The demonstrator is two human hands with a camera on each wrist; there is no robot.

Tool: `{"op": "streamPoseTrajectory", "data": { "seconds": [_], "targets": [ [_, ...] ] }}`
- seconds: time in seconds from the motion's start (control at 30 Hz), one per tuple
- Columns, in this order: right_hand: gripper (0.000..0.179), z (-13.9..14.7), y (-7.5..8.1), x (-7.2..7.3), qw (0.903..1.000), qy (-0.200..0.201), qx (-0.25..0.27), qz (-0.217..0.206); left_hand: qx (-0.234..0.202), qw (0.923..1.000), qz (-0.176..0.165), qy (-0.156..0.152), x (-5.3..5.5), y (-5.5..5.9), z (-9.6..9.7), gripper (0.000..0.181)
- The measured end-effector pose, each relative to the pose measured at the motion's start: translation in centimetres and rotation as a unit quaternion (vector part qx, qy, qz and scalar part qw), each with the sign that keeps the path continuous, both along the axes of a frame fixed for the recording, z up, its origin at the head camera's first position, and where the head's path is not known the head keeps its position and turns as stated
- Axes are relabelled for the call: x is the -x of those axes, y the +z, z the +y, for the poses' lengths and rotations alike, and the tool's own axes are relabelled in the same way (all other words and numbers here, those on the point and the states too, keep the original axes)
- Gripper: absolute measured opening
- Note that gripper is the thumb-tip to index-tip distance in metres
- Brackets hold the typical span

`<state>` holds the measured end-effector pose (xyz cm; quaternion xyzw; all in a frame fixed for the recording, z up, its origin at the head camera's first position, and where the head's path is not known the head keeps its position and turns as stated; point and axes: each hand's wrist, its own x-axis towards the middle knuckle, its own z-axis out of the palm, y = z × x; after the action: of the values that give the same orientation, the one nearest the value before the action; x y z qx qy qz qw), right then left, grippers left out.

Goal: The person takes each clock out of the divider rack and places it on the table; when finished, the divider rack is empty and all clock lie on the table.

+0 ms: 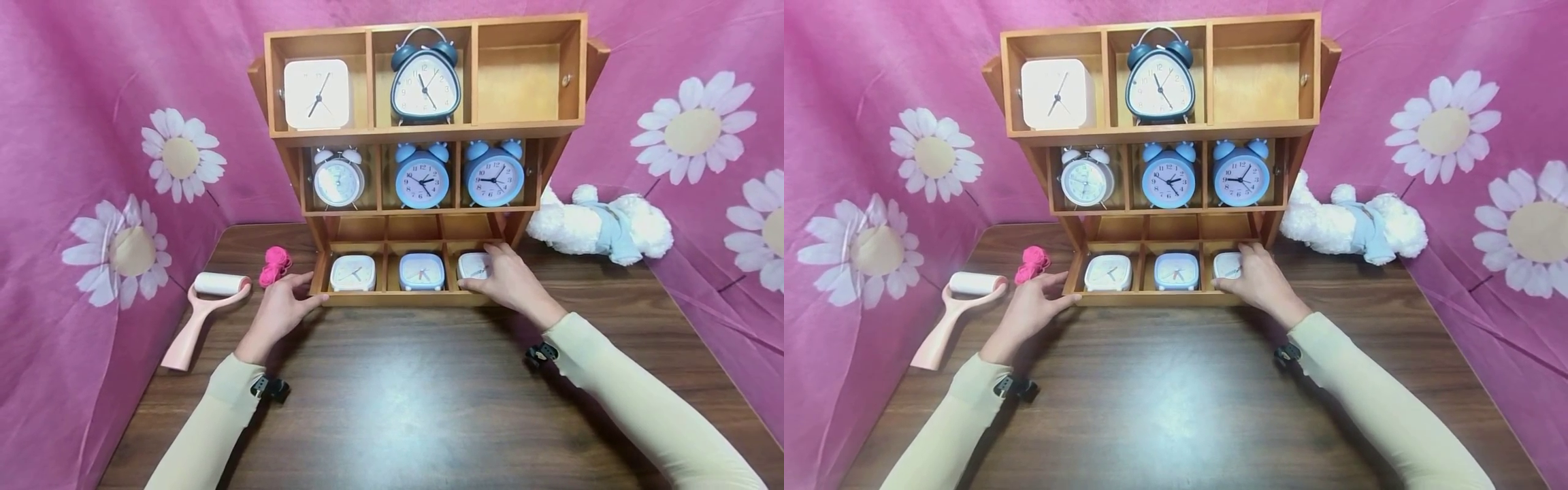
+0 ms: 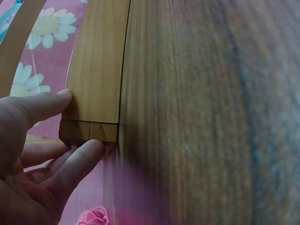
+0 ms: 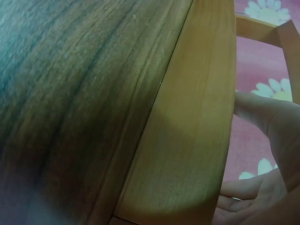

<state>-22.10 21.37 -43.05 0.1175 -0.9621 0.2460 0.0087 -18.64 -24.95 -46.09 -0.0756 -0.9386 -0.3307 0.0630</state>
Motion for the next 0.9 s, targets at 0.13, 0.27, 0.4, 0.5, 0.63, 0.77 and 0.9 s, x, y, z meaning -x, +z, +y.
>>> {"op": "streamPoseTrajectory", "data": {
  "seconds": [0.13, 0.27, 0.4, 0.5, 0.63, 0.77, 0.9],
  "targets": [
    [0.102, -0.3, -0.1, 0.3, 0.9999, 0.005, -0.011, -0.009, 0.010, 0.9997, -0.022, 0.005, -0.5, 0.8, 0.2, 0.070],
    [0.104, -0.7, 0.1, 0.4, 0.9996, 0.002, -0.024, -0.014, 0.011, 0.9997, -0.020, 0.003, -0.5, 0.9, 0.5, 0.068],
    [0.102, -0.9, 0.2, 0.5, 0.9995, 0.001, -0.029, -0.012, -0.002, 0.9999, -0.011, -0.001, -0.1, 0.3, 0.0, 0.068],
    [0.101, -0.9, 0.1, 0.6, 0.9995, 0.003, -0.029, -0.008, -0.006, 1.0000, 0.006, -0.001, 0.4, -1.0, -0.6, 0.072],
    [0.101, -1.0, -0.1, 0.7, 0.9995, 0.002, -0.030, -0.005, -0.008, 0.9999, 0.014, -0.006, 0.9, -2.0, -1.0, 0.075],
    [0.101, -1.0, -0.1, 0.8, 0.9995, 0.000, -0.032, -0.008, -0.002, 0.9998, 0.020, -0.005, 1.4, -2.8, -1.2, 0.075],
    [0.103, -0.9, 0.1, 0.9, 0.9991, 0.007, -0.037, -0.022, 0.002, 0.9997, 0.026, -0.001, 1.5, -2.7, -1.1, 0.074]
  ]
}}
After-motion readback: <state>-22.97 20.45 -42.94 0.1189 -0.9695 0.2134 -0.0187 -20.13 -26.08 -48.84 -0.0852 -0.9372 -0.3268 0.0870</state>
